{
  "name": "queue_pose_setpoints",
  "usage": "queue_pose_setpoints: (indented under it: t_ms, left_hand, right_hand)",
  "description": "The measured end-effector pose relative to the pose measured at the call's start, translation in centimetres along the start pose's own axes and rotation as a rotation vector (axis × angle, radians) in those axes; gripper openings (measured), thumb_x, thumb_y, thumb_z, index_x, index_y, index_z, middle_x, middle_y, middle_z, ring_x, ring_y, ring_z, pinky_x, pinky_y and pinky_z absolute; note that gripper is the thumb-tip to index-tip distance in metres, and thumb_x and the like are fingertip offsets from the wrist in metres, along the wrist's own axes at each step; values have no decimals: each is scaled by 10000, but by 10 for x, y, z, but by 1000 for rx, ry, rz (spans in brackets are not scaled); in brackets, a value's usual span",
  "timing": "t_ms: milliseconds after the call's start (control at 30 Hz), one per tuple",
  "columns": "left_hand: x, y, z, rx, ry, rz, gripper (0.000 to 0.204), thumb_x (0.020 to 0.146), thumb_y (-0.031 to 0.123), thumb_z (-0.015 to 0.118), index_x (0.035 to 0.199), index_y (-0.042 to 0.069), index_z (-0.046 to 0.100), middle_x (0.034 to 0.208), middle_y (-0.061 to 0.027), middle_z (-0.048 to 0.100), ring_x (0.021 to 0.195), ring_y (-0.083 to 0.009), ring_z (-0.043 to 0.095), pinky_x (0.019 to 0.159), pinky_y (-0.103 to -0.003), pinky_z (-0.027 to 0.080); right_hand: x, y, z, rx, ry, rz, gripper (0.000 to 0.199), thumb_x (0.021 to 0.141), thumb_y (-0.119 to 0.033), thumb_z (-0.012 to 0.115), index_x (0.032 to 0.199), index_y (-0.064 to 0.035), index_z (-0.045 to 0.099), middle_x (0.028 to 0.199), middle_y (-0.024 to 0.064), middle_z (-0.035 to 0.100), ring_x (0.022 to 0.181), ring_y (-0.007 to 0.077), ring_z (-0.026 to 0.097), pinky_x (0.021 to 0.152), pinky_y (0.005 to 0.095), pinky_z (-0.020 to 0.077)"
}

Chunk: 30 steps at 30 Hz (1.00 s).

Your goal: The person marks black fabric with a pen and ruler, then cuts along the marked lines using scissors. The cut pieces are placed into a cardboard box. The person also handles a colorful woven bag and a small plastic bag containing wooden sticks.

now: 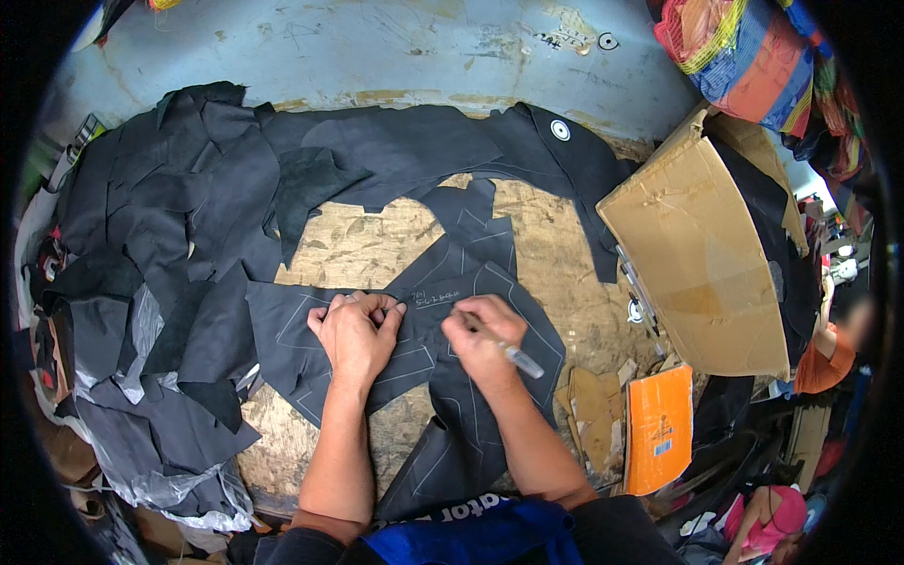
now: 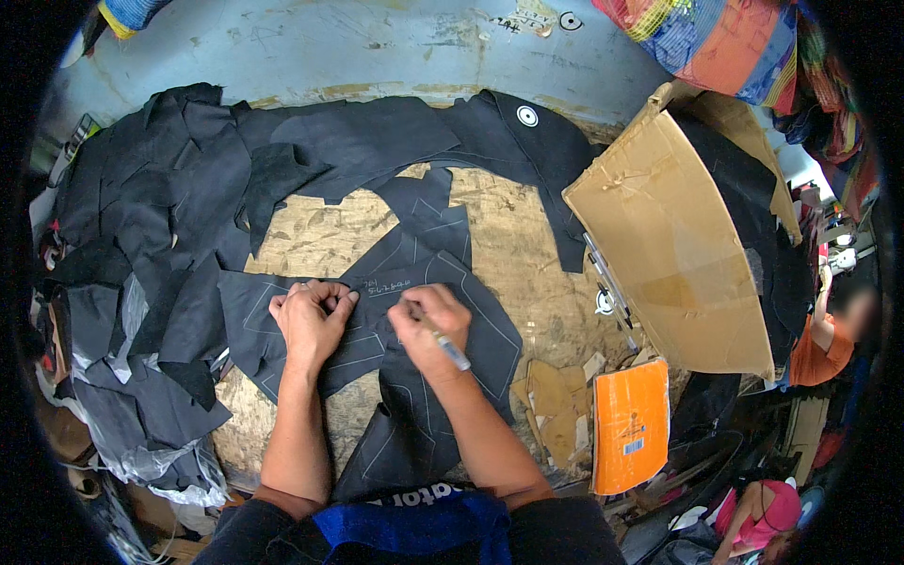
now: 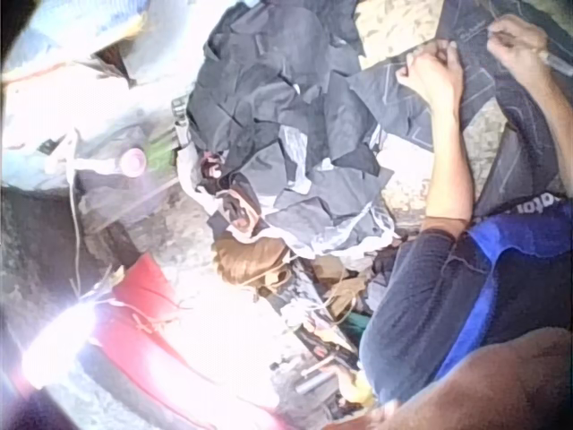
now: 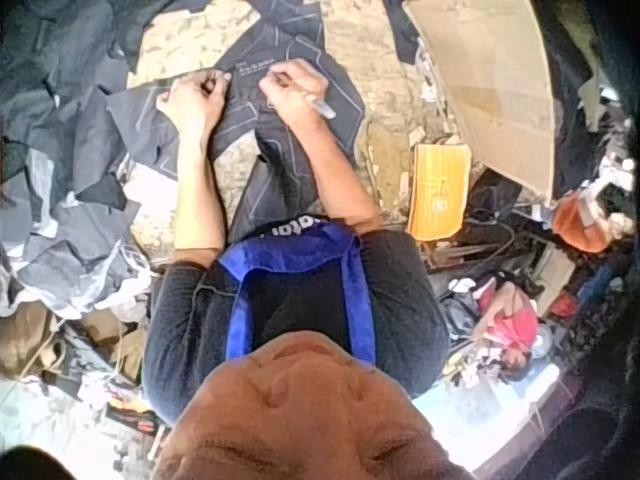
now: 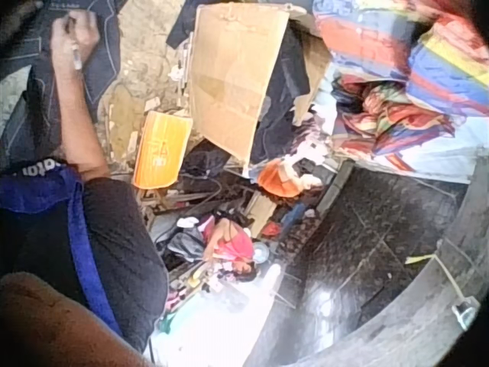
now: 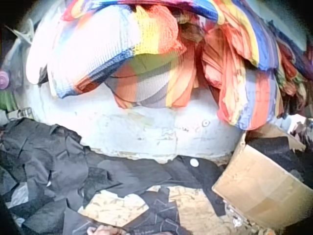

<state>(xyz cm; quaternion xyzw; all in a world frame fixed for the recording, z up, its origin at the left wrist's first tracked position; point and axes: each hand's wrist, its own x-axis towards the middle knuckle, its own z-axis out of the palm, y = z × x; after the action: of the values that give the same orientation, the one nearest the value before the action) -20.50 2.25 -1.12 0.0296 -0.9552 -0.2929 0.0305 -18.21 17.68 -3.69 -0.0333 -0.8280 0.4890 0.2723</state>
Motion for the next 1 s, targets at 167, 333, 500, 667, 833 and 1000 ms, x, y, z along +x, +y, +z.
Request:
queue_pose_setpoints:
  t_ms: [167,333,500,667,833,1000]
  left_hand:
    - [1,-1,-1,1,-8,22,123,720,267,736,761,151,723,620,4,596,757,-178,550,866,-413,294]
    - [1,-7,-5,-43,-68,47,129,724,229,725,821,144,730,693,7,624,768,-181,552,855,-409,286]
    - [1,-9,-8,-64,-91,59,139,729,200,713,853,142,733,704,13,618,793,-177,546,860,-418,275]
    - [1,-10,-9,-85,-112,56,138,731,185,705,862,148,732,690,22,605,796,-176,540,865,-438,274]
    - [0,-9,-10,-90,-115,40,135,725,177,705,856,155,732,687,27,601,798,-173,540,885,-447,273]
    - [1,-9,-10,-81,-113,42,138,721,174,704,854,150,731,701,22,614,814,-175,549,892,-446,273]
  right_hand:
    - [3,4,-6,106,13,77,103,670,34,683,764,17,645,691,63,626,559,83,573,519,213,459]
    - [-6,-2,13,338,-210,49,140,680,50,707,803,19,648,741,48,641,586,55,564,529,187,456]
    - [-6,-3,18,287,-263,-3,137,680,54,702,803,26,649,740,75,651,611,80,601,548,206,486]
    - [-5,-6,21,234,-270,-29,132,679,45,701,801,31,650,738,87,657,611,105,619,550,222,495]
    - [-3,-6,21,148,-299,-119,126,683,33,699,798,30,647,732,92,658,598,111,616,555,228,497]
    - [-6,-5,22,189,-271,-73,146,665,41,701,797,28,640,727,90,652,593,109,612,552,227,495]
